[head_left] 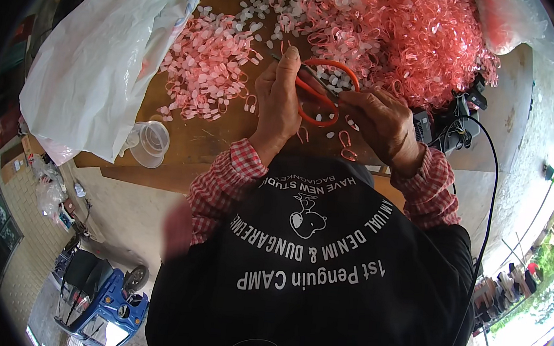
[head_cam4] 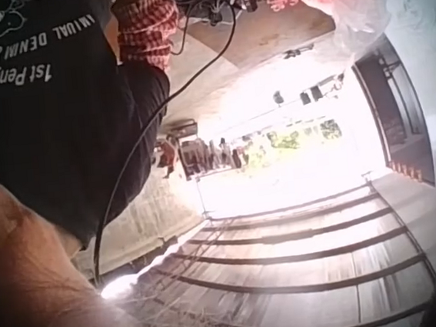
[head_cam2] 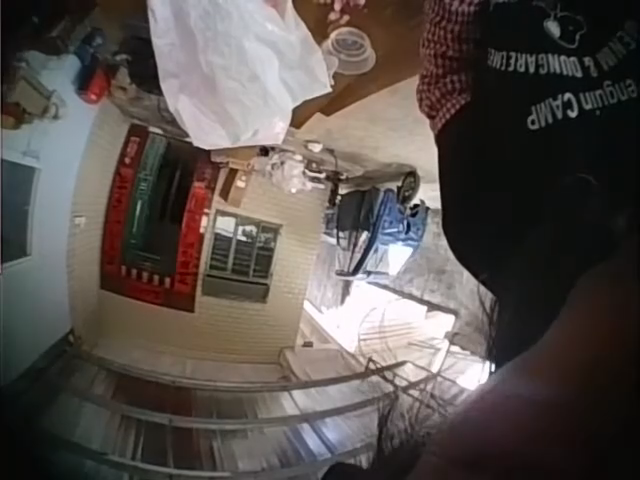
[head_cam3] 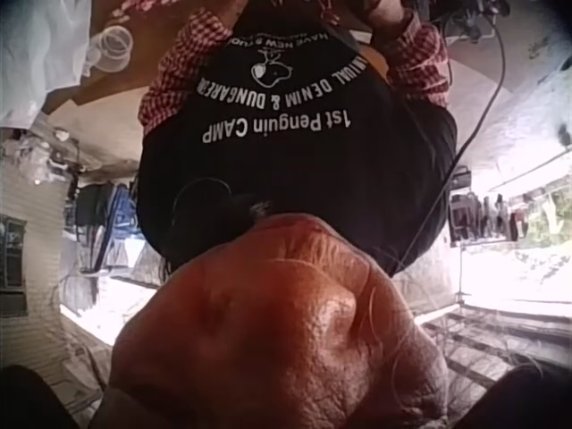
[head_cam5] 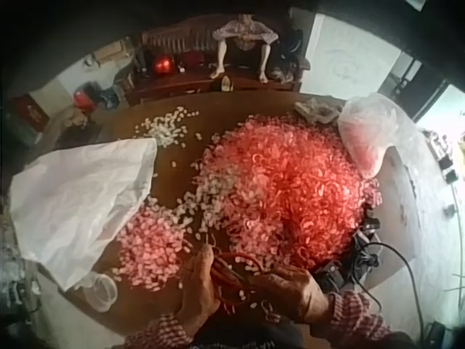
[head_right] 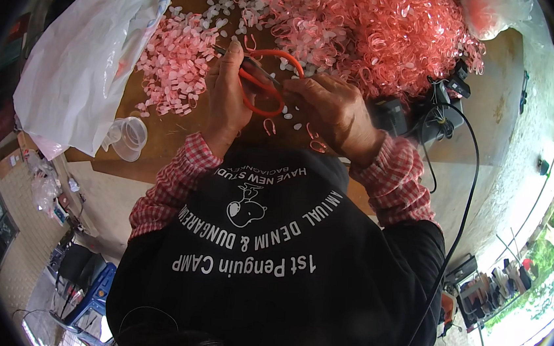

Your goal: Manually assembling small pink and white plastic components, possibly parts for hangers or toys, using hands and a small pair of pliers.

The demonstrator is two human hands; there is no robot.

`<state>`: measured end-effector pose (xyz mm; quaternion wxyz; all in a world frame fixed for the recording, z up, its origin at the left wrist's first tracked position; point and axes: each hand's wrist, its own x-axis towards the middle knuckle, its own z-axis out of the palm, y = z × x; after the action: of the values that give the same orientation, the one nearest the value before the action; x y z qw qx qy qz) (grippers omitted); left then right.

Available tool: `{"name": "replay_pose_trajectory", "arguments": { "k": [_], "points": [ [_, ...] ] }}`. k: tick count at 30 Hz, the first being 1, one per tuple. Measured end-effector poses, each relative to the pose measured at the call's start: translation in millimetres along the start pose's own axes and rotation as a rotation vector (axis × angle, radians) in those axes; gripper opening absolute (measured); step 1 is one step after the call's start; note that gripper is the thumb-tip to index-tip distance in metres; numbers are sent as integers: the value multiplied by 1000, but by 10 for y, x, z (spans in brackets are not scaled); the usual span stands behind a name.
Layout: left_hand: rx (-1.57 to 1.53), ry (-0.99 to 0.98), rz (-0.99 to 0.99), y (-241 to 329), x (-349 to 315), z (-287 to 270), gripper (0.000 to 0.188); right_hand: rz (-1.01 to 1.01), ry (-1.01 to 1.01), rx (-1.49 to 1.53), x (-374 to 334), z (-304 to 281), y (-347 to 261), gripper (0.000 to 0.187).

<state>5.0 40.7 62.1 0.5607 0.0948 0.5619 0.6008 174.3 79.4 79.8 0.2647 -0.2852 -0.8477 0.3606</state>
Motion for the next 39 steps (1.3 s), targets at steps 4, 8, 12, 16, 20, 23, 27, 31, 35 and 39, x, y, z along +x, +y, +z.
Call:
{"name": "replay_pose_trajectory", "arguments": {
  "k": [4,8,12,16,20,23,27,31,35,39],
  "points": [
    [174,-20,137,-188,100,-202,46,116,-9,52,-47,119,28,22],
    [308,-64,171,-230,178,-317,41,308,-59,188,-38,109,-23,23],
    [160,-147,-1,-129,146,-314,37,208,-49,126,0,18,-18,24],
    [211,-116,-21,-201,163,-325,36,-20,-69,-83,-26,2,96,23],
    [241,-97,70,-286,164,-289,39,-22,-29,-59,-105,71,125,21],
    [212,-63,33,-234,71,-250,39,13,-19,-21,-127,124,116,20],
    [232,-46,32,-345,92,-368,38,49,4,21,-150,246,99,19],
    [265,-108,32,-372,102,-422,38,485,96,416,-145,327,62,14],
    [62,-240,1,-176,-35,-290,40,731,209,786,-91,202,123,12],
    [7,-341,-8,-143,-30,-295,33,760,227,803,-16,151,93,17]
  ]
}}
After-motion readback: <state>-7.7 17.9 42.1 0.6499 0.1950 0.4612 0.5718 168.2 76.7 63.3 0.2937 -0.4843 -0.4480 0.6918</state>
